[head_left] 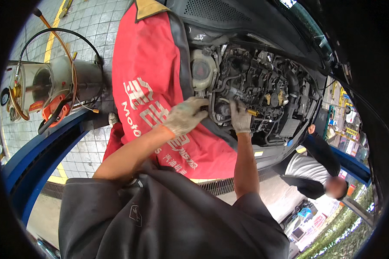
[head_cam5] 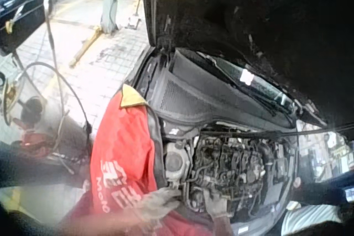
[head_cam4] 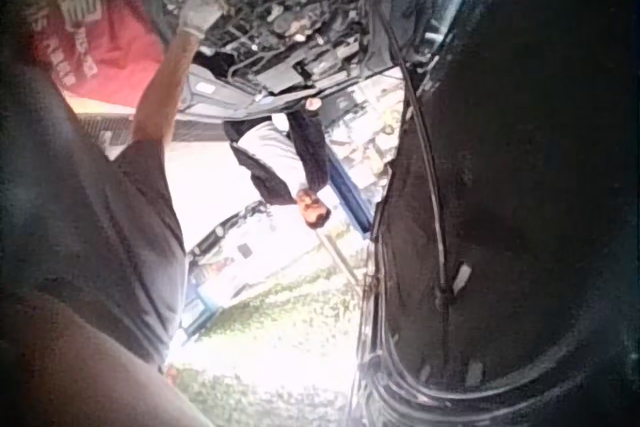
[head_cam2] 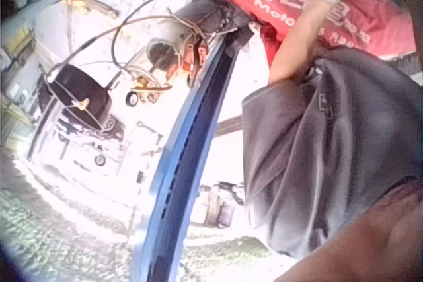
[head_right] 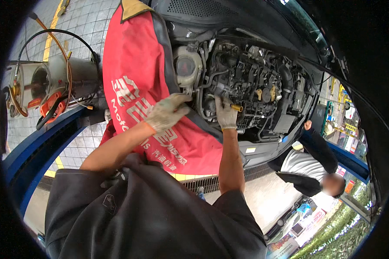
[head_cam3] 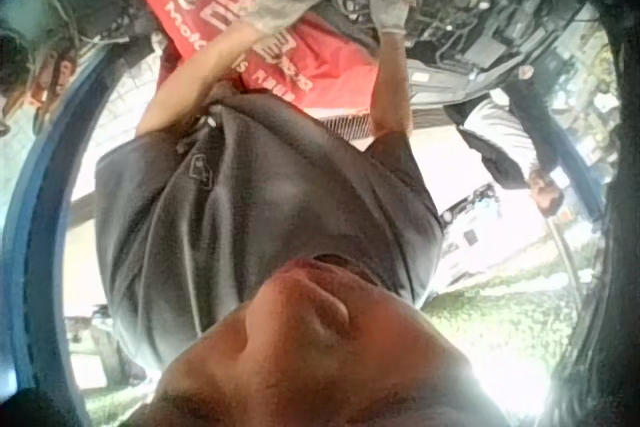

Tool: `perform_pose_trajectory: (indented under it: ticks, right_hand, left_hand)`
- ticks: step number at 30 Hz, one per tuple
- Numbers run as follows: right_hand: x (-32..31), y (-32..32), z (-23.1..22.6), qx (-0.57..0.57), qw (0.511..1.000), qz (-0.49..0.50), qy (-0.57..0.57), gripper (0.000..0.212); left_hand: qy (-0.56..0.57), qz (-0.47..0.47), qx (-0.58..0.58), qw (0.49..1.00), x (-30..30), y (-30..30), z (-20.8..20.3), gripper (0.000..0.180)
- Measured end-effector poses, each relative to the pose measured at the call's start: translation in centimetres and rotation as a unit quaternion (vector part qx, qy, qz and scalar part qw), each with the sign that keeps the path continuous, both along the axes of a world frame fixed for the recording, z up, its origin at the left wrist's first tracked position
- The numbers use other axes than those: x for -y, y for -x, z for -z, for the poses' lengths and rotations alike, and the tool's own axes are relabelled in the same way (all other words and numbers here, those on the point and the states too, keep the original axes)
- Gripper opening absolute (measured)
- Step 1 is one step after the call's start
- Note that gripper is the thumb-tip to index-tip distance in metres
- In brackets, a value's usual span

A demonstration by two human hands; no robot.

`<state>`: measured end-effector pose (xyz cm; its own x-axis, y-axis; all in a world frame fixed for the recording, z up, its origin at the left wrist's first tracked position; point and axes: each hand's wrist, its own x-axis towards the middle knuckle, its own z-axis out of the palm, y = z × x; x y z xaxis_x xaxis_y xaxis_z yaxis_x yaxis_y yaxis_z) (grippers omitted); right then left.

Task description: The person operates a fluid extraction machine to remove oil from a car engine. They connect a hose to the engine, activate the machine, and monitor the process while the car is elevated on a lift.

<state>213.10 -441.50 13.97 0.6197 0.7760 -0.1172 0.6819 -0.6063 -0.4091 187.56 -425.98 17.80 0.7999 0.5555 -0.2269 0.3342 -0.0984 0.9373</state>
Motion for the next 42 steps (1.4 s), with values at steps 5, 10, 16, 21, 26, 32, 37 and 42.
perform_pose_trajectory:
  ticks: [5,10,16,21,26,32,37,42]
  right_hand:
    - [-0.5,0.2,4.0,0.001,0.989,0.105,0.107,0.055]
    - [0.2,1.0,5.7,-0.052,0.988,0.143,0.003,0.058]
    - [0.9,0.4,3.2,-0.141,0.952,0.205,-0.177,0.071]
    - [0.5,1.5,2.7,-0.148,0.936,0.245,-0.206,0.068]
    - [1.5,2.1,2.2,-0.24,0.892,0.314,-0.218,0.061]
    - [1.8,0.1,1.9,-0.471,0.734,0.384,-0.303,0.048]
    - [-0.5,-1.9,0.0,-0.516,0.701,0.404,-0.281,0.035]
    - [-3.1,-1.8,-2.3,-0.487,0.727,0.401,-0.271,0.024]
  left_hand:
    - [0.001,-0.02,-0.019,1.0,-0.2,6.9,-0.7,0.033]
    - [-0.088,-0.077,-0.029,0.993,-0.6,13.2,-1.1,0.028]
    - [-0.121,-0.171,-0.068,0.975,-0.4,23.0,2.3,0.023]
    - [-0.086,-0.238,-0.129,0.959,0.5,28.9,4.1,0.022]
    - [-0.013,-0.284,-0.153,0.946,1.3,31.9,3.9,0.03]
    - [-0.029,-0.329,-0.208,0.921,1.2,38.0,4.7,0.034]
    - [0.017,-0.419,-0.215,0.882,1.3,45.4,5.8,0.034]
    - [-0.014,-0.554,-0.156,0.818,-2.1,50.7,5.4,0.035]
